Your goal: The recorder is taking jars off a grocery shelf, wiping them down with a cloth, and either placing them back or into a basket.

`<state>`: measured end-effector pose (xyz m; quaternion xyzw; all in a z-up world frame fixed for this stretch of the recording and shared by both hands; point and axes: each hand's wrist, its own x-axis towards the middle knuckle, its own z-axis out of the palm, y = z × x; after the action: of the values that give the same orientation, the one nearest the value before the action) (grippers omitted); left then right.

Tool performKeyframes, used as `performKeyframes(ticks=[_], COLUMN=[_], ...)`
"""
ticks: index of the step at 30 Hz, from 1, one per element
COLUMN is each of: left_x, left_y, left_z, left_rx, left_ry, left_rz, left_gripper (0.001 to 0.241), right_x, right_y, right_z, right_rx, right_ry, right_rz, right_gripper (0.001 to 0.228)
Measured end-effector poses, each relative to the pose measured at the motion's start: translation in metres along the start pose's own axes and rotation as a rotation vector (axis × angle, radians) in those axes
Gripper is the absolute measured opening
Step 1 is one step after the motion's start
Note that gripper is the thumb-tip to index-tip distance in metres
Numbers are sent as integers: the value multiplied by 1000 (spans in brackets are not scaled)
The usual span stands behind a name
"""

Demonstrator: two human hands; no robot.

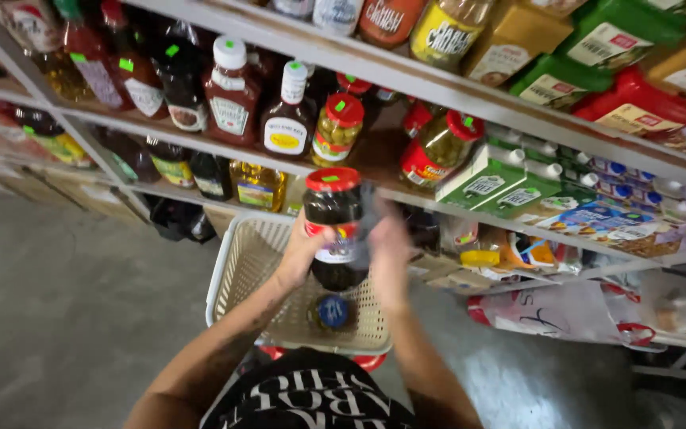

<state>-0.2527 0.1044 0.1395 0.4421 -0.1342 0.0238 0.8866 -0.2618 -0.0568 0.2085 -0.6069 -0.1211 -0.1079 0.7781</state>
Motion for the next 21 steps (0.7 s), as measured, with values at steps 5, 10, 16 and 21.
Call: performKeyframes(ticks=[5,10,16,21], left_x=[28,37,43,48], left_y=[-8,-2,-19,-34], left_z=[2,3,4,-12], left_rx=[-164,-16,32,287], left_ry=[140,157,167,204], left_rz=[-80,-49,-11,85], left_gripper=[67,66,69,69], right_x=[-27,30,55,35], right_y=[16,8,12,-5], right_z=[33,24,25,44], right_rx=[-1020,-968,-264,-1102], right_ry=[-318,-168,141,41], right_rz=[-717,-565,181,-741], right_gripper=[48,56,55,48])
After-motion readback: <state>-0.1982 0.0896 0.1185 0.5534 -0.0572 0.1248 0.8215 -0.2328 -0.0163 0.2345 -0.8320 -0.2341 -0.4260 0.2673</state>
